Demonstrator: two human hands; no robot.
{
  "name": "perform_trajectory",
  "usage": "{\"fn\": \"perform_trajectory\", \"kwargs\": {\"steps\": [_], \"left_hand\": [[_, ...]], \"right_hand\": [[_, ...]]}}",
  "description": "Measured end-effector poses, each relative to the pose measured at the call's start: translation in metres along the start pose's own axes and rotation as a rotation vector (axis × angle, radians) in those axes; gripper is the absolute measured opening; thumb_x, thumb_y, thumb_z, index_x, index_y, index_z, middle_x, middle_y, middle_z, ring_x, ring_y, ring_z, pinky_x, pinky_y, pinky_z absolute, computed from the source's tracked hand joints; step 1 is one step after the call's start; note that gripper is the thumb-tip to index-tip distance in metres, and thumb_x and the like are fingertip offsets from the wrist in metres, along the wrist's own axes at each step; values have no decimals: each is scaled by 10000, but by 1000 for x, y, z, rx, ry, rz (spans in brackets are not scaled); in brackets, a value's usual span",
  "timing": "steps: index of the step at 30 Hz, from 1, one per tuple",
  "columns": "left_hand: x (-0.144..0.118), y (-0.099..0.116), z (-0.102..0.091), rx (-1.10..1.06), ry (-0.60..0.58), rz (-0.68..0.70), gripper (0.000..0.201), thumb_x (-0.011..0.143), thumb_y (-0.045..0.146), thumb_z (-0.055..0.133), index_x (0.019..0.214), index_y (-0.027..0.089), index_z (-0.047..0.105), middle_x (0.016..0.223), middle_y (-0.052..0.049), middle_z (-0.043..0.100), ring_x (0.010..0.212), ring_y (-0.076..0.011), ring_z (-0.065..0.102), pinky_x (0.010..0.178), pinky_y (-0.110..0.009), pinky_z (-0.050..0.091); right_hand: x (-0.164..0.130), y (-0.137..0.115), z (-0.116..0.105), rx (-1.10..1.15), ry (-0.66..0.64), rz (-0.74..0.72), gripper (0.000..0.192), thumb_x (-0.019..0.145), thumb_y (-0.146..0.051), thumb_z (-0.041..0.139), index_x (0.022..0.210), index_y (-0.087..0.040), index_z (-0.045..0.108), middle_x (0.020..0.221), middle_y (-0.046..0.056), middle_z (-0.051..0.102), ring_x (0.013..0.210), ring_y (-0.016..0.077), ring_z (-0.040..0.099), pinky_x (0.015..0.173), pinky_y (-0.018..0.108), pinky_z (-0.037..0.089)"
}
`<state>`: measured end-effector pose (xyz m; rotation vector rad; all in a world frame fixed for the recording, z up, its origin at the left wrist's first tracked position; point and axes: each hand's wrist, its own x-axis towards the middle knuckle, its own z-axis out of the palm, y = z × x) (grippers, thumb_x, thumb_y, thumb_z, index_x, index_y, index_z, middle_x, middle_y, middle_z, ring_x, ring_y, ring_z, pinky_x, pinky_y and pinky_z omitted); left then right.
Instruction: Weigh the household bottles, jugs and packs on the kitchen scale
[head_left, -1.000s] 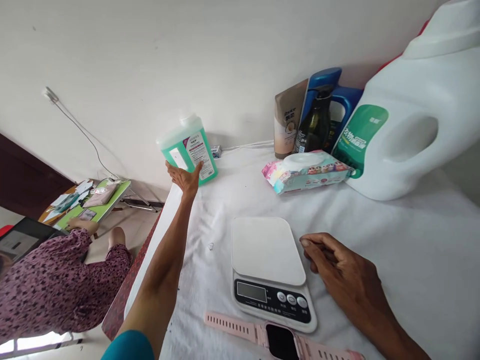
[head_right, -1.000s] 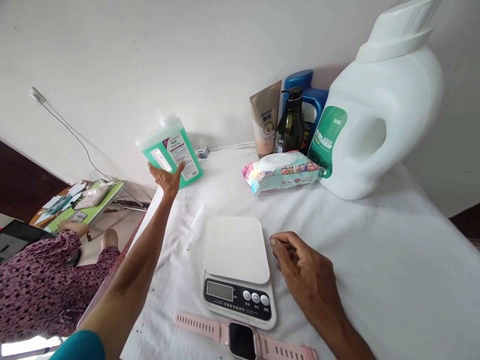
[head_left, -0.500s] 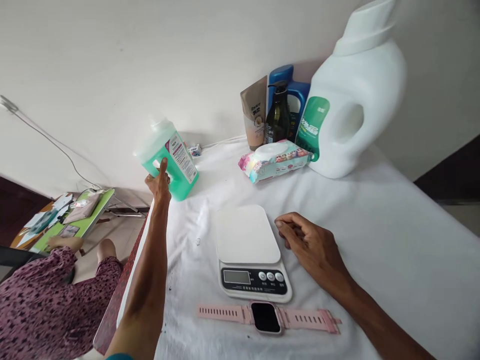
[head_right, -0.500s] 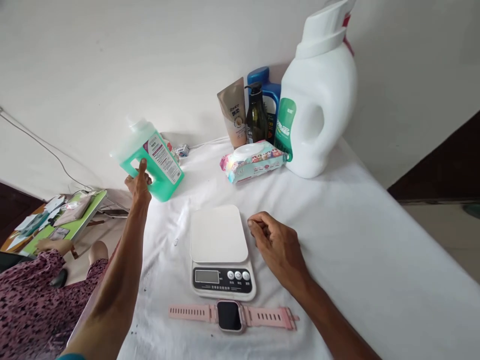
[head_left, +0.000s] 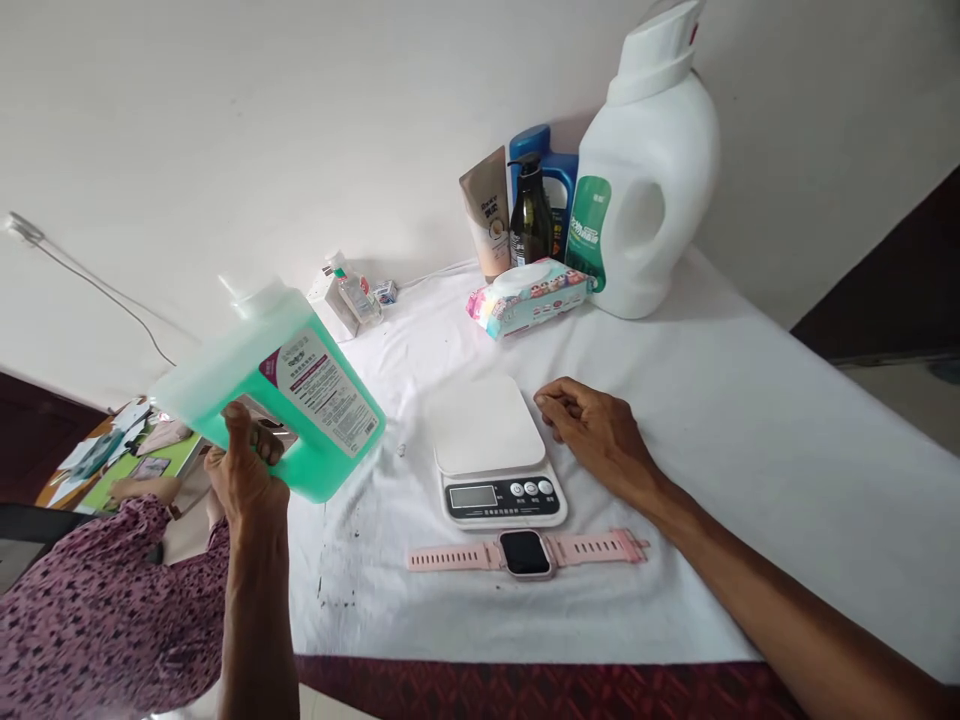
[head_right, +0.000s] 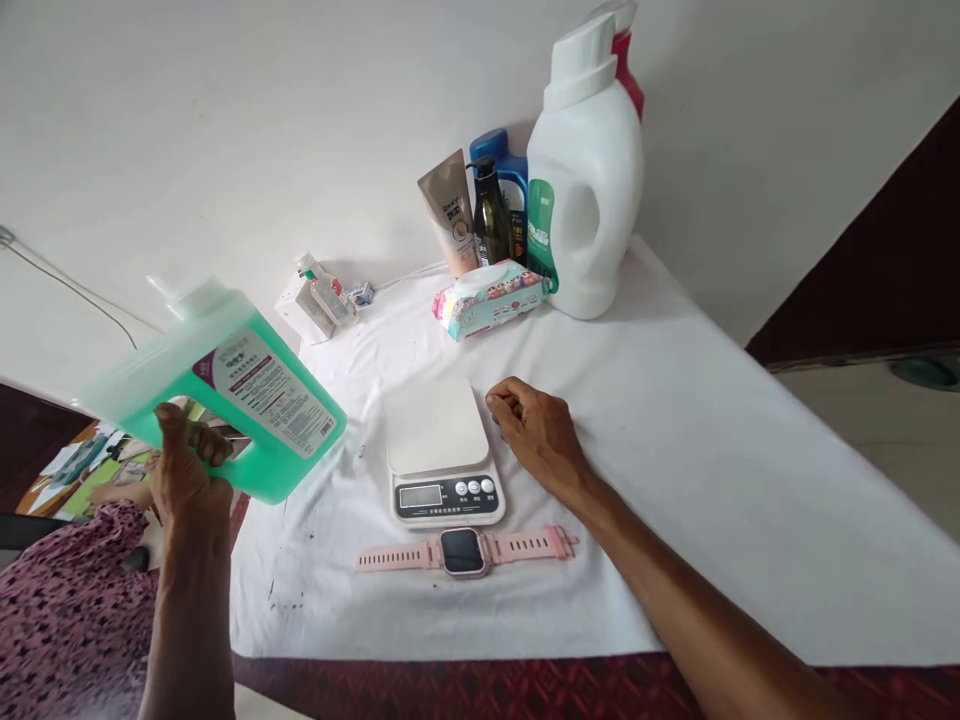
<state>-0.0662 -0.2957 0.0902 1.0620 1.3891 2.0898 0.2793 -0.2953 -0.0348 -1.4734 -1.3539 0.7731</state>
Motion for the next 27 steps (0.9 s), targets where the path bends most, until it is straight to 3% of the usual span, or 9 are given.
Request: {"fn": "perform_trajectory", "kwargs": {"steps": [3,8,13,18,27], "left_hand": [[-11,20,6,-74,-81,18,794,557,751,922,581,205,347,518,105,313,448,-40,280,403,-220,235],[-27,36,45,-141,-203,21,811,586,836,851,573,212,332,497,96,285,421,-52,277,392,-238,216],[-47,28,82,-193,-263,-46,764,714,774,824,606,209,321,549,90,273,440,-44,266,398,-234,201],[-58,16,108,-173,-288,-57,772,681,781,838,597,222,312,552,85,251,454,-53,258,395,-251,181],[-73,5,113,-122,-365,-97,742,750,789,782,597,224,327,572,74,248,450,-58,260,391,-254,192]], "right_hand": [[0,0,1,10,18,-17,216,860,-422,546,775,-239,623,645,-10,626,527,160,591,601,310,452],[-2,1,1,57,14,-40,205,885,-406,550,761,-251,599,633,-3,607,530,171,582,577,317,438],[-1,6,2,53,24,-66,244,890,-430,523,760,-237,596,619,-12,598,541,164,576,615,310,436],[1,9,2,58,31,-78,208,886,-384,506,772,-233,592,627,-12,601,572,162,567,623,298,423],[2,8,1,55,29,-72,211,904,-382,517,776,-236,600,636,-7,622,613,169,572,643,293,416]]}}
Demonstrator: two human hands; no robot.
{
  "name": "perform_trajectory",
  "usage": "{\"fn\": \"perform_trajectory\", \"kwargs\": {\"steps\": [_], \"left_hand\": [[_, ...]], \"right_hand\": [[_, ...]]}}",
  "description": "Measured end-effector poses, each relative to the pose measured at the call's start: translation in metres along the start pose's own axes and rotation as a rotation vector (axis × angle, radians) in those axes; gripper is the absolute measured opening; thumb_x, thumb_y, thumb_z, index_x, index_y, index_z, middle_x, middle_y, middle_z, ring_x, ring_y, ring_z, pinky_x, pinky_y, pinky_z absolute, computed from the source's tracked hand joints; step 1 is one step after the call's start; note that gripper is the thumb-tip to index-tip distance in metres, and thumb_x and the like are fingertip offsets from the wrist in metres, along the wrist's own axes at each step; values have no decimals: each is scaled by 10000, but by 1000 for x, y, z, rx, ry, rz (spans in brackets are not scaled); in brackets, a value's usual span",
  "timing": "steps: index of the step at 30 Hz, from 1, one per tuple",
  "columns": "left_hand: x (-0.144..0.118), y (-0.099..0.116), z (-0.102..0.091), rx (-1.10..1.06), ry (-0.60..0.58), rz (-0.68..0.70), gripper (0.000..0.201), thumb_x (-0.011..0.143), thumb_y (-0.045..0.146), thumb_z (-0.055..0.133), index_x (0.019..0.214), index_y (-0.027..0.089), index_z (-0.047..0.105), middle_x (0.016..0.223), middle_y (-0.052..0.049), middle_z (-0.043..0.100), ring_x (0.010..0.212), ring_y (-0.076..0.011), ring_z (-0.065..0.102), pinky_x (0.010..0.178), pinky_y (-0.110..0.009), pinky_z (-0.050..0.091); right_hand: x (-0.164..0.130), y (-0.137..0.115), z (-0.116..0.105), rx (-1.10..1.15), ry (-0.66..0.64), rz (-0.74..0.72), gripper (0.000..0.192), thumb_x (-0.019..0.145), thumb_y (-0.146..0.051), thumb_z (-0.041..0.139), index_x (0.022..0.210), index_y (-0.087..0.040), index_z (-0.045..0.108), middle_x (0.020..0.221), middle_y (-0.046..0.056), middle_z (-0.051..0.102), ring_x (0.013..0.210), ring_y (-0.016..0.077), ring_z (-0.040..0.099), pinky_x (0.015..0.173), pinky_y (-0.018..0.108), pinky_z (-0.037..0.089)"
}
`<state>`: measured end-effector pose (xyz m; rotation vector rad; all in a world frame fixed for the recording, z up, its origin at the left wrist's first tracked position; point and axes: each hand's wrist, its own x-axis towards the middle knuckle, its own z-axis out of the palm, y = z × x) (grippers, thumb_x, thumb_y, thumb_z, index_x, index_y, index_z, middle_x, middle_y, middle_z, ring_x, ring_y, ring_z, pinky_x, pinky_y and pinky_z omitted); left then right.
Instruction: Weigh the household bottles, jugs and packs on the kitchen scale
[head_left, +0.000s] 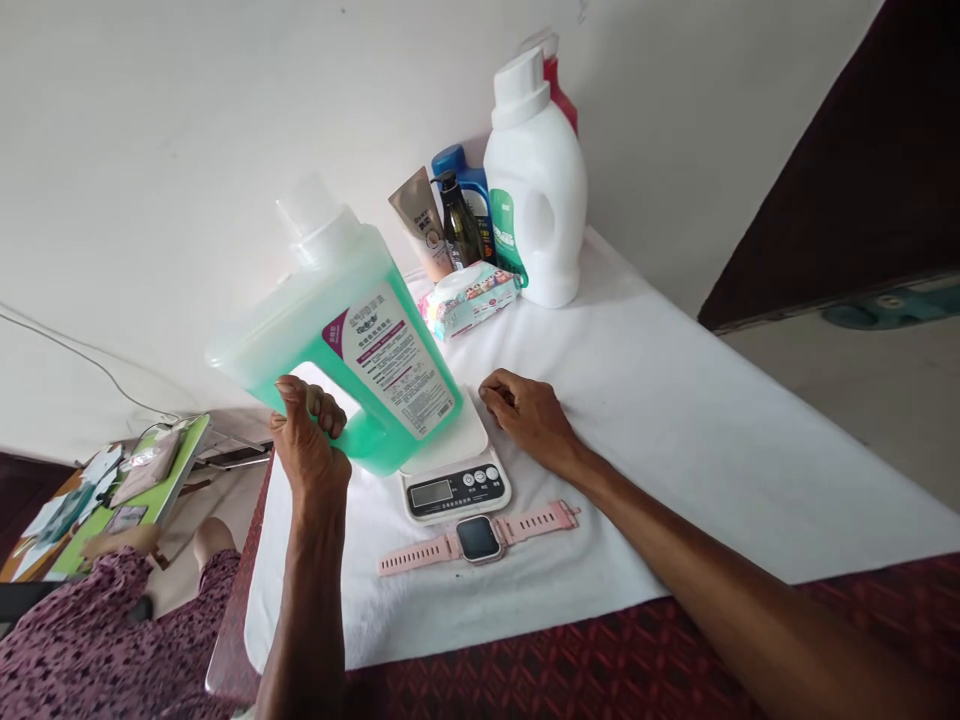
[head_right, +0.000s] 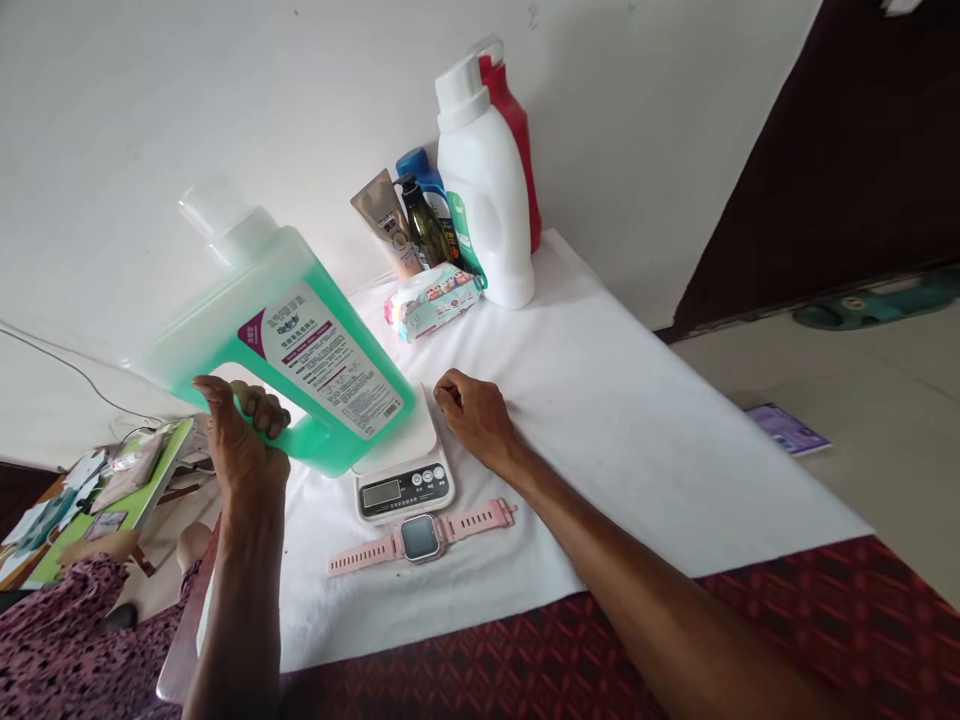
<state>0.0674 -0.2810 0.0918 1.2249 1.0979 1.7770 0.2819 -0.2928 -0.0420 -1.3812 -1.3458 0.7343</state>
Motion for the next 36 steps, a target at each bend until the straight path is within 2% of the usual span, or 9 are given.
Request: {"fn": "perform_trajectory", "kwargs": {"steps": [7,12,17,20,23,25,31,34,36], "left_hand": [[-8,-11,5,-58,-91,-20,817,580,844,847,547,207,337,547,78,280,438,-40,272,396,-236,188],[-7,-10,-2,-42,-209,-34,792,588,871,819,534,206,391,533,68,270,441,-61,296,422,-252,223],[-8,-8,-8,-13,-250,-50,741,624,864,809,552,212,465,581,23,367,506,-106,397,499,-289,341],[-6,-4,-13,31,-242,13,742,688,937,681,574,219,535,612,-17,465,577,-158,507,580,-328,450],[2,-6,-21,29,-197,25,828,762,1018,427,622,218,590,673,-62,561,672,-206,604,653,-357,524],[9,-13,-31,32,-146,1,837,796,1009,361,651,218,592,699,-72,596,725,-220,641,687,-357,546],[20,-68,-66,68,11,-62,616,820,840,639,771,226,622,690,-26,622,750,-197,667,633,-279,507],[17,-91,-78,113,96,-103,609,810,801,686,719,202,627,680,-37,646,722,-185,668,582,-254,466],[16,-98,-82,124,122,-121,616,808,796,696,711,191,644,682,-42,664,692,-174,663,563,-247,452]], "right_hand": [[-1,-1,-1,-9,-5,11,194,905,-360,509,787,-236,601,676,1,634,642,170,576,645,294,417],[-2,-1,-1,-27,-10,25,205,906,-361,514,801,-224,624,686,5,639,648,169,577,658,302,419],[-2,-1,-1,-53,-8,22,213,917,-364,522,814,-225,645,659,2,627,641,171,572,645,302,423],[-2,-3,-1,-52,-14,38,209,917,-374,534,815,-228,645,670,3,634,635,169,575,640,303,434],[-2,-5,-2,-61,-17,50,217,921,-387,542,812,-231,646,676,7,637,637,171,579,634,304,440],[-3,-6,-3,-63,-20,48,222,927,-394,543,820,-233,652,690,12,645,647,176,584,626,304,445],[-4,-7,-3,-62,-22,72,205,915,-387,556,812,-235,649,688,5,636,609,164,570,608,303,459],[-3,-7,-2,-61,-17,86,189,903,-383,562,802,-243,637,682,5,627,607,167,563,604,305,466],[-3,-7,-1,-62,-16,88,184,903,-383,560,797,-249,627,675,4,620,600,168,558,604,308,466]]}}
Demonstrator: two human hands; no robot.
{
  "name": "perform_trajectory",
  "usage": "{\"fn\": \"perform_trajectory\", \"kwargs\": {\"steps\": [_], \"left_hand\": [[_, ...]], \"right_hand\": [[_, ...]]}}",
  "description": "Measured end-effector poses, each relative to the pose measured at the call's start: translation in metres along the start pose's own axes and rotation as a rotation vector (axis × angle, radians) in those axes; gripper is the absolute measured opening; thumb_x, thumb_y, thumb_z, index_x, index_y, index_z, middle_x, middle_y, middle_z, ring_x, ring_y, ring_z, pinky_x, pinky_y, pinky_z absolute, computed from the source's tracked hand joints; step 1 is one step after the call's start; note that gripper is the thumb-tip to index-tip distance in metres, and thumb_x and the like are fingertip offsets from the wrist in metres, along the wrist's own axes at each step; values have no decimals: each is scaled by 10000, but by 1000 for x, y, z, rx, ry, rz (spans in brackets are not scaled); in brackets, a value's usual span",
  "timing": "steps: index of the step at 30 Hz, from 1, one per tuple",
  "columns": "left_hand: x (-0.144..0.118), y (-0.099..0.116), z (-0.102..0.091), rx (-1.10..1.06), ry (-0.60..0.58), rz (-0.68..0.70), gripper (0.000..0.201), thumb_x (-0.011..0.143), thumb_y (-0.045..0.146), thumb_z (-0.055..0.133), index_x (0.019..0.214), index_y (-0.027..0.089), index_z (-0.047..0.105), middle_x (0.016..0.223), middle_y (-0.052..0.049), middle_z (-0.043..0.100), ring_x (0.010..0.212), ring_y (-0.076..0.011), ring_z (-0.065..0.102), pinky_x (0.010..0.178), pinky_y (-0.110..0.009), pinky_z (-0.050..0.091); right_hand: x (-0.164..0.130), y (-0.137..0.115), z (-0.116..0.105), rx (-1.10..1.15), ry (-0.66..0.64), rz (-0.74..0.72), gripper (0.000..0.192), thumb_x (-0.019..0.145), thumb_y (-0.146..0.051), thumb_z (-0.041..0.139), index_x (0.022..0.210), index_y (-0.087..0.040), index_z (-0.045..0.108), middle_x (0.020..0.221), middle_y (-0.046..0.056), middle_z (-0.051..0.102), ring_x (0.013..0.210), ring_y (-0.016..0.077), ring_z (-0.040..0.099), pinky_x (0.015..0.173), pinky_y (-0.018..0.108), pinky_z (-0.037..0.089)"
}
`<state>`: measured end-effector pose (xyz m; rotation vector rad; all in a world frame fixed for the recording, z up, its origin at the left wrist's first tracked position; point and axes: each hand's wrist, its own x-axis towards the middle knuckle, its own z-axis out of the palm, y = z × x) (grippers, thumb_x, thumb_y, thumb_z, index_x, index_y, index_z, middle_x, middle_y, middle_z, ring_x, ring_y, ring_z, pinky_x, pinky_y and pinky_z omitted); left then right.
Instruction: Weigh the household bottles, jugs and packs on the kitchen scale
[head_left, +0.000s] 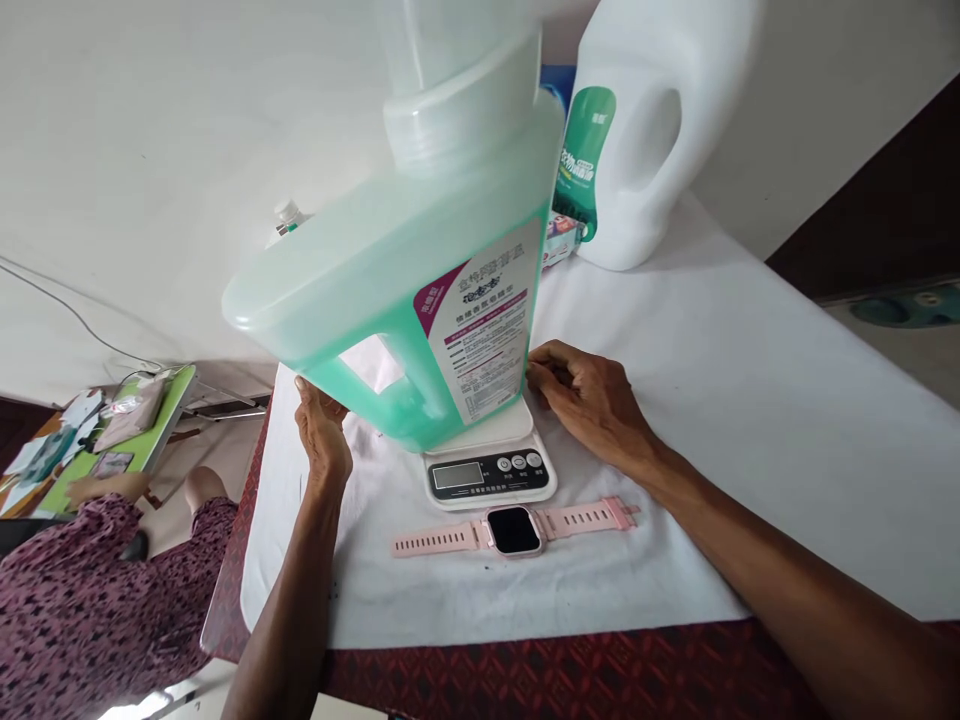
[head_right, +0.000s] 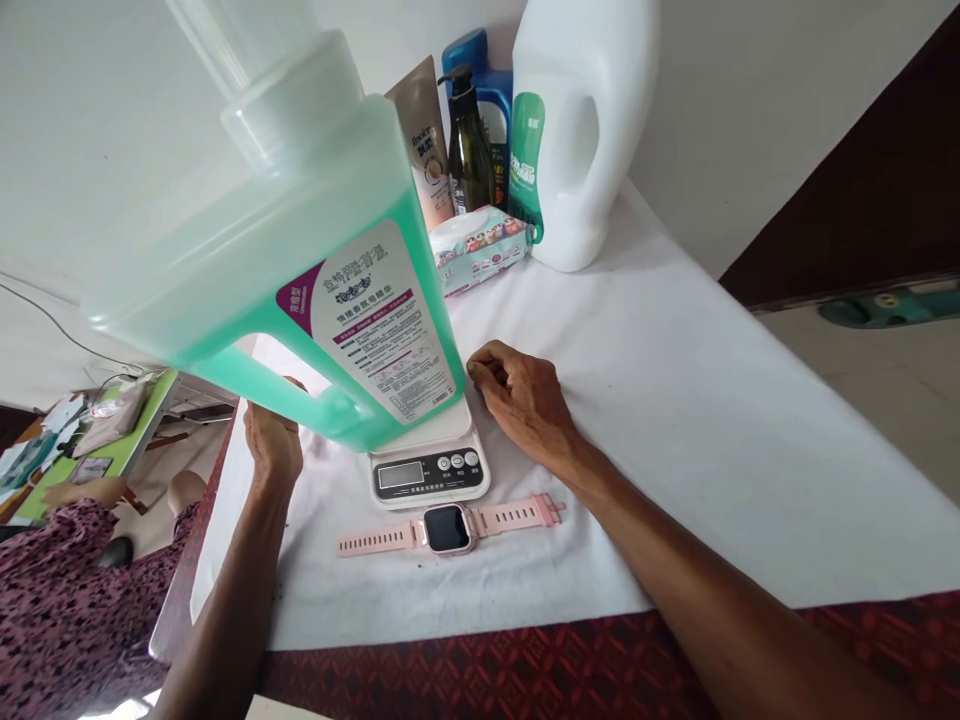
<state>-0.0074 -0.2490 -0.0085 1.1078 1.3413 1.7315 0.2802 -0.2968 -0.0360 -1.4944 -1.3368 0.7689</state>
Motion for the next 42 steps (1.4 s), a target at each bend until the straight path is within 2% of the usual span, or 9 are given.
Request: {"fn": "perform_trajectory", "kwargs": {"steps": [5,9,17,24,29,34,37,42], "left_hand": [[1,-2,-3,-18,36,-5,629,807,816,686,826,187,716,766,-69,739,766,-189,720,620,-251,514],[2,-2,-2,-9,46,-28,681,793,848,668,880,177,749,765,-68,738,691,-175,704,621,-262,539],[-4,-1,1,-19,25,-34,665,815,830,658,858,172,738,783,-73,731,722,-173,710,634,-256,541],[-6,3,3,-35,29,-29,642,758,817,725,744,177,667,652,-7,620,597,-124,598,588,-238,496],[-12,4,5,-31,-25,-52,570,759,646,819,621,190,506,582,44,500,537,-81,484,555,-211,431],[-15,3,6,-3,-87,-56,536,802,535,794,592,193,439,565,64,406,534,-67,384,534,-195,367],[-15,1,6,14,-103,-62,525,773,482,817,575,189,429,554,72,360,523,-56,291,518,-197,329],[-15,-5,5,63,-133,-75,487,772,484,835,615,182,488,587,68,384,529,-54,231,503,-196,319]], "right_hand": [[0,-2,0,1,-1,9,168,893,-359,553,777,-254,613,656,-2,624,562,161,560,589,309,455],[0,-1,0,4,-1,4,174,894,-367,545,780,-255,613,650,-4,613,567,163,559,603,314,458],[0,1,0,-11,0,9,188,900,-391,556,798,-254,633,681,11,624,601,176,565,611,326,452],[0,0,0,-20,1,-1,165,893,-371,560,782,-266,621,679,19,635,629,192,584,620,330,450],[-1,-1,0,-12,8,-15,159,897,-357,566,791,-259,633,687,18,638,635,187,589,608,321,443],[-1,0,-1,11,8,-63,159,903,-343,579,779,-256,629,678,12,639,635,184,586,579,308,431],[-1,1,-1,12,9,-63,148,901,-320,582,777,-257,633,680,10,636,620,179,580,583,315,433],[-1,1,-1,6,9,-58,149,907,-313,585,777,-258,635,687,11,644,611,179,574,584,326,421]]}}
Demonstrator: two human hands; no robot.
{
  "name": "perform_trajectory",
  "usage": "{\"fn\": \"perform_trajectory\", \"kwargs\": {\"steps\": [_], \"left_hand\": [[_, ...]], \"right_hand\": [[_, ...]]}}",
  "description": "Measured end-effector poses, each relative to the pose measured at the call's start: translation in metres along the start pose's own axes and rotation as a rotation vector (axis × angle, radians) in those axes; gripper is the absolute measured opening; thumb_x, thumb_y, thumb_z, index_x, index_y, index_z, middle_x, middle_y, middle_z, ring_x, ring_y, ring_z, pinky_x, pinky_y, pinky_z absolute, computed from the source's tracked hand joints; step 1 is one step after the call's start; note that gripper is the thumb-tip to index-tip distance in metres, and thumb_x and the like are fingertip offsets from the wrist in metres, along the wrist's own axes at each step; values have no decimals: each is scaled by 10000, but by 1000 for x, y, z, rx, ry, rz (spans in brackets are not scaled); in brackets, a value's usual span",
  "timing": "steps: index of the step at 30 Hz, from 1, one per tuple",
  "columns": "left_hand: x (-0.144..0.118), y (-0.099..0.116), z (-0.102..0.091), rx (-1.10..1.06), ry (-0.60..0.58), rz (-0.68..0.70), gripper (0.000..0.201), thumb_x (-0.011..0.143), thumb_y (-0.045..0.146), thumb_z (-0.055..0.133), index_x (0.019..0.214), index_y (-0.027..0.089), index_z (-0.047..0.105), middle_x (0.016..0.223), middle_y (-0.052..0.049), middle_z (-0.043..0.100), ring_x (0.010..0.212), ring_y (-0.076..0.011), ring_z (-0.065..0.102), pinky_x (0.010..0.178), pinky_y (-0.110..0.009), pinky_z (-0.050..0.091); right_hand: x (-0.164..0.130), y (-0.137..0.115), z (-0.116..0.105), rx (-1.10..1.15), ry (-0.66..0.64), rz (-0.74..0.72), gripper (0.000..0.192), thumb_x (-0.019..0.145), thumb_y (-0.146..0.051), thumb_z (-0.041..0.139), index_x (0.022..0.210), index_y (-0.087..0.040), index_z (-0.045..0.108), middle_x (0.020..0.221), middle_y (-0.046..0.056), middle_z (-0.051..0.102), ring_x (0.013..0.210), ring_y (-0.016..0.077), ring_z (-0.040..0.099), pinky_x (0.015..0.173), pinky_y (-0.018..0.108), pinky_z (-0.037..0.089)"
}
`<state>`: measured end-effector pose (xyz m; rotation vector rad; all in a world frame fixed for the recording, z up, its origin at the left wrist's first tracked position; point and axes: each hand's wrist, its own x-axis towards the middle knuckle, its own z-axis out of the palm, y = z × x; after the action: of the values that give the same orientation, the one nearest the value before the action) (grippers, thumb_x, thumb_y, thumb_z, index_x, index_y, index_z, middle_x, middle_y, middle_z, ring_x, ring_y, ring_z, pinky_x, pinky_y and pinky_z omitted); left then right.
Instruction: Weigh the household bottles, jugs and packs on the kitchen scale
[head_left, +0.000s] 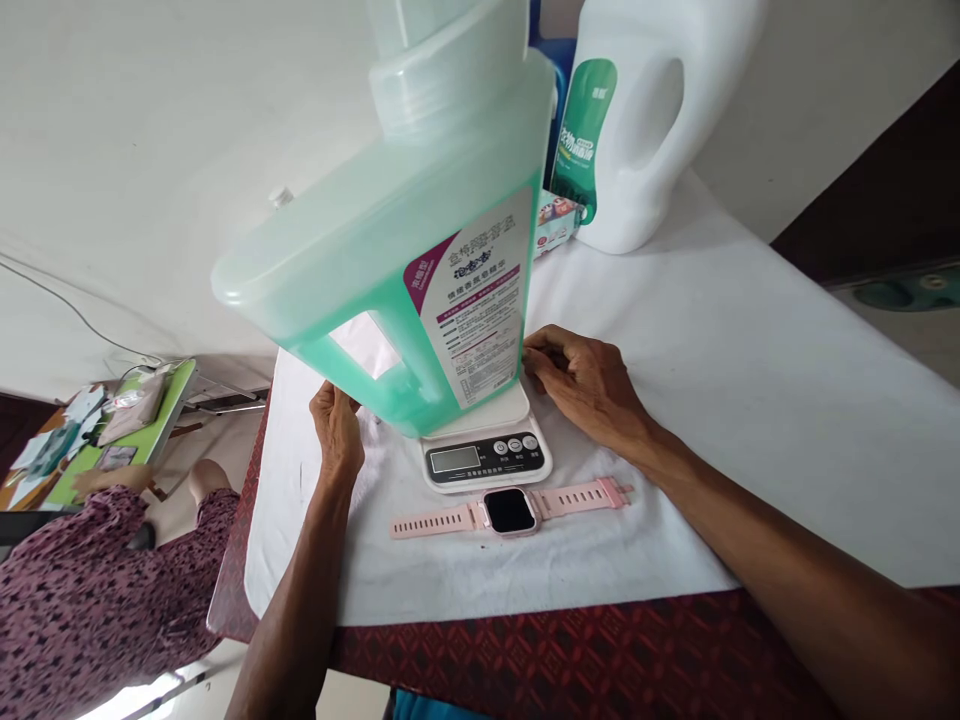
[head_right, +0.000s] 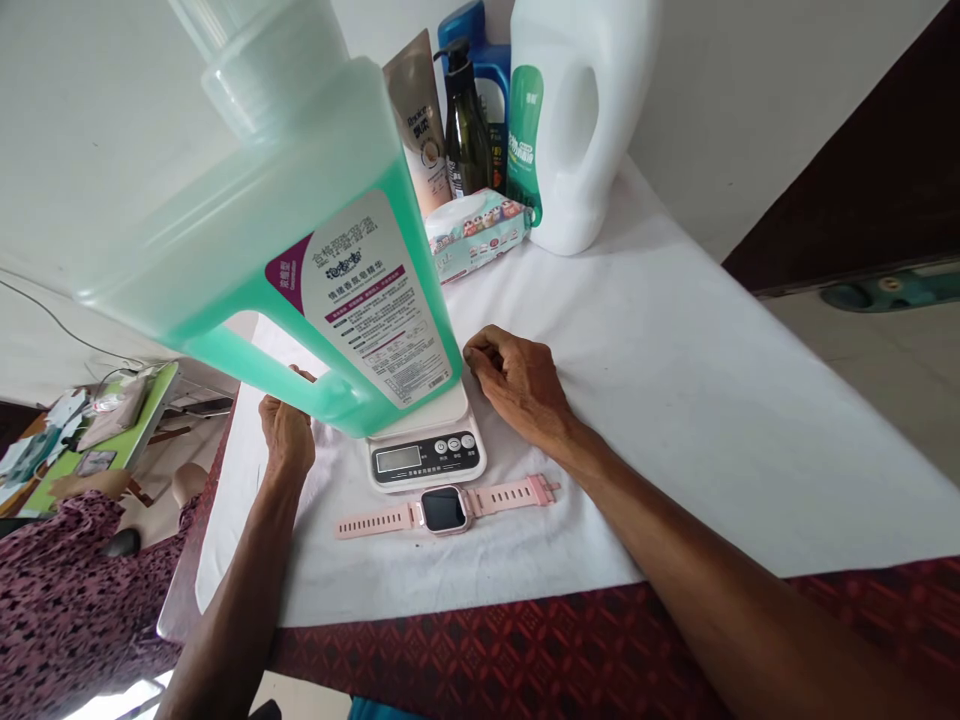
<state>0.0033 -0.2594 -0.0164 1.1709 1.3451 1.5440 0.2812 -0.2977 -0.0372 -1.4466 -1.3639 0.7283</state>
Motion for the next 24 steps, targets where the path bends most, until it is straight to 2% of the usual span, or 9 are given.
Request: {"fn": "perform_trajectory", "kwargs": {"steps": [6,14,18,24], "left_hand": [[-1,-2,0,23,-16,8,533,790,515,824,602,185,449,592,64,386,537,-56,222,497,-194,305],[-3,-4,-1,97,-55,-16,482,783,495,817,608,176,501,605,55,388,565,-68,276,519,-209,282],[-4,-6,-2,107,-97,-1,394,798,439,797,635,169,561,635,37,458,606,-84,363,564,-220,317],[-5,-5,0,128,-75,-13,409,794,498,802,649,170,606,612,35,477,586,-87,356,557,-236,307]], "right_hand": [[0,1,1,-5,11,0,135,897,-303,594,781,-253,641,670,3,640,610,177,579,601,328,433],[0,1,1,-31,9,-18,131,904,-275,581,793,-249,646,686,-1,651,626,173,595,623,325,441],[-1,1,1,-17,6,-20,138,913,-283,584,791,-252,641,687,1,650,620,171,586,616,324,439],[-1,1,-1,-28,0,-30,140,915,-288,586,793,-247,642,686,-2,652,617,166,583,607,316,429]]}}
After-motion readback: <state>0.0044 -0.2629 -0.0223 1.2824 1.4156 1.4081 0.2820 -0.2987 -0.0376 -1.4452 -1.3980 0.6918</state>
